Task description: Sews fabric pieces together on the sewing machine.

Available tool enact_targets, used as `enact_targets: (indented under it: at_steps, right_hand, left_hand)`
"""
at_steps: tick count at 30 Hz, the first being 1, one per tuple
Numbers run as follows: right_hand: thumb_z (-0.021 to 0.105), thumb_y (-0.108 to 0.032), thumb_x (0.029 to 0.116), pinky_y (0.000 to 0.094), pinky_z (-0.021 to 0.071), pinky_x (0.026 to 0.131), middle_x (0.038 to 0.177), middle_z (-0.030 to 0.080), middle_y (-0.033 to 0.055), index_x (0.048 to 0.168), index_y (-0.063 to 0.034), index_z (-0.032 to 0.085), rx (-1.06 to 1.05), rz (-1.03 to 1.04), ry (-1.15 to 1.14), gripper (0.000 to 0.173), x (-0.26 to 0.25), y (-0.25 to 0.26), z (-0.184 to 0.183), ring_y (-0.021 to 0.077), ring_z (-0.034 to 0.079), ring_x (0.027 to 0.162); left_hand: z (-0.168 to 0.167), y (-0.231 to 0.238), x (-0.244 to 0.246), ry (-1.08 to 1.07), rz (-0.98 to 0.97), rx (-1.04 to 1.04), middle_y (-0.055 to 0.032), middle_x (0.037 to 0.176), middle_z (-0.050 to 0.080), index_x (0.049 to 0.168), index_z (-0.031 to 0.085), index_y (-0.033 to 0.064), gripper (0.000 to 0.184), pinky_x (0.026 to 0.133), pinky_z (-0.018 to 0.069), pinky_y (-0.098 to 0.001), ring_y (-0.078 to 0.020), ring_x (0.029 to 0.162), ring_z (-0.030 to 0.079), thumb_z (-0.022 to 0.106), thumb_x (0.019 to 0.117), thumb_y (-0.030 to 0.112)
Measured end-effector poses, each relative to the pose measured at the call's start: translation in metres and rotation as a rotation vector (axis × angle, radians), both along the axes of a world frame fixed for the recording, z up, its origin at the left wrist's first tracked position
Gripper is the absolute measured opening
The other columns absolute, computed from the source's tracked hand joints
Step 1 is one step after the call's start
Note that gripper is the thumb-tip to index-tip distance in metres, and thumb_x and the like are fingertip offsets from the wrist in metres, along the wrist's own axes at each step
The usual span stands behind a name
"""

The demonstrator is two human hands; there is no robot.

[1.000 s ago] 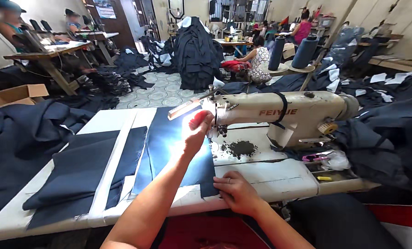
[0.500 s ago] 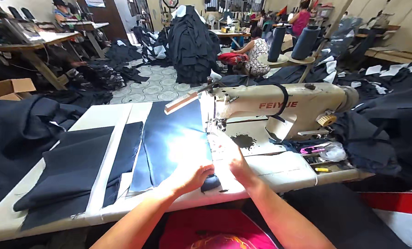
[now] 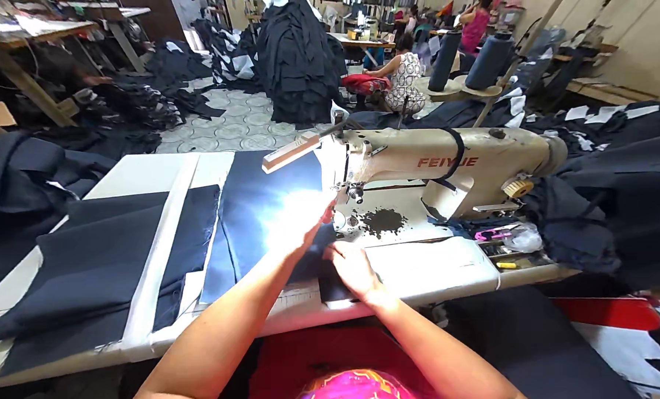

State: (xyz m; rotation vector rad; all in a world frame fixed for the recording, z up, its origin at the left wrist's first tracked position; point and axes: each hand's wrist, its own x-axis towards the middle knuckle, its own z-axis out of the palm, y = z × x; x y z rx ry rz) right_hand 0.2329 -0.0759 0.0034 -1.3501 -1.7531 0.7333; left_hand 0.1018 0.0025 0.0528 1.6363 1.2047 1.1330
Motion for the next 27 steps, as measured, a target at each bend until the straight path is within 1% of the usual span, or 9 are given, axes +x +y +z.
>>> enact_targets:
  at_steps: [5, 8, 11, 13, 16, 19, 21, 23, 27]
  right_hand:
    - [0.052, -0.009, 0.1011, 0.0346, 0.0531, 0.084, 0.091, 0.074, 0.0152, 0.095, 0.0051, 0.075, -0.011, -0.016, -0.032, 0.028, 0.007, -0.014, 0.0, 0.0174, 0.069, 0.088]
    - [0.055, -0.007, 0.0998, 0.0437, 0.0552, 0.088, 0.094, 0.074, 0.021, 0.096, 0.0091, 0.074, 0.005, -0.004, -0.042, 0.025, 0.014, -0.022, -0.002, 0.0276, 0.072, 0.092]
    - [0.057, -0.007, 0.0995, 0.0457, 0.0553, 0.078, 0.084, 0.072, 0.0202, 0.09, 0.0095, 0.072, 0.059, -0.012, -0.014, 0.025, 0.027, -0.03, -0.006, 0.028, 0.071, 0.081]
    - [0.056, -0.004, 0.0981, 0.0445, 0.0528, 0.068, 0.074, 0.068, 0.0176, 0.083, 0.0084, 0.07, 0.15, -0.026, 0.007, 0.024, 0.037, -0.033, -0.015, 0.0262, 0.067, 0.071]
    - [0.055, -0.004, 0.0994, 0.0486, 0.056, 0.075, 0.082, 0.073, 0.0186, 0.093, 0.0079, 0.074, 0.141, -0.011, 0.007, 0.024, 0.055, -0.04, -0.015, 0.0277, 0.072, 0.079]
    - [0.055, 0.001, 0.0971, 0.046, 0.0564, 0.077, 0.084, 0.073, 0.0195, 0.093, 0.0099, 0.074, 0.194, 0.008, 0.051, 0.021, 0.066, -0.046, -0.01, 0.0269, 0.072, 0.08]
    - [0.055, 0.006, 0.0927, 0.0416, 0.0568, 0.074, 0.08, 0.072, 0.0192, 0.086, 0.0106, 0.072, 0.278, 0.023, 0.07, 0.018, 0.067, -0.045, -0.011, 0.025, 0.071, 0.076]
    - [0.055, 0.006, 0.0929, 0.0383, 0.0548, 0.072, 0.077, 0.071, 0.0182, 0.084, 0.0106, 0.072, 0.261, 0.077, 0.062, 0.019, 0.067, -0.043, -0.008, 0.0222, 0.069, 0.073]
    - [0.055, 0.003, 0.0948, 0.0343, 0.0478, 0.066, 0.072, 0.066, 0.0157, 0.083, 0.0097, 0.071, 0.178, 0.164, 0.011, 0.021, 0.07, -0.044, -0.002, 0.0183, 0.061, 0.068]
  left_hand:
    - [-0.026, 0.015, -0.003, -0.256, -0.18, -0.126, 0.004, 0.082, 0.07, 0.111, 0.07, 0.009, 0.022, 0.062, 0.0543, -0.0199, -0.0022, 0.068, 0.065, 0.061, 0.1024, 0.028]
    - [-0.014, -0.001, 0.001, -0.253, -0.152, -0.332, -0.0026, 0.094, 0.064, 0.125, 0.056, -0.0059, 0.025, 0.072, 0.0485, -0.0169, -0.0014, 0.077, 0.058, 0.045, 0.1083, 0.008]
    - [-0.015, 0.006, 0.015, -0.177, -0.021, -0.387, 0.0095, 0.064, 0.059, 0.097, 0.064, 0.0104, 0.024, 0.047, 0.0461, -0.0129, 0.0031, 0.05, 0.055, 0.053, 0.1071, 0.029]
    - [-0.022, -0.004, 0.011, 0.016, 0.044, -0.059, 0.0046, 0.072, 0.059, 0.097, 0.065, 0.0045, 0.03, 0.055, 0.0486, -0.0187, -0.0002, 0.059, 0.055, 0.061, 0.1025, 0.034]
    - [-0.03, -0.024, -0.006, 0.233, -0.13, 0.737, -0.0272, 0.106, 0.071, 0.104, 0.068, -0.0119, 0.031, 0.093, 0.0548, -0.0419, -0.0307, 0.105, 0.069, 0.062, 0.1019, 0.019]
    - [-0.039, -0.009, -0.007, 0.363, -0.527, 1.066, -0.0226, 0.125, 0.069, 0.12, 0.07, 0.0024, 0.033, 0.116, 0.038, -0.0547, -0.0388, 0.133, 0.056, 0.052, 0.1062, 0.026]
    - [-0.048, 0.0, -0.005, 0.349, -0.646, 1.088, -0.0125, 0.103, 0.075, 0.108, 0.074, 0.0079, 0.034, 0.108, 0.0467, -0.0479, -0.0276, 0.114, 0.068, 0.049, 0.1074, 0.031]
    - [-0.048, -0.002, -0.005, 0.315, -0.679, 1.01, -0.0079, 0.08, 0.071, 0.091, 0.076, 0.0086, 0.033, 0.084, 0.052, -0.0376, -0.0192, 0.083, 0.068, 0.053, 0.1031, 0.028]
    - [-0.053, -0.009, -0.002, 0.303, -0.71, 0.811, -0.0046, 0.08, 0.071, 0.086, 0.079, 0.0078, 0.03, 0.078, 0.0517, -0.0239, -0.0093, 0.081, 0.066, 0.059, 0.0972, 0.027]
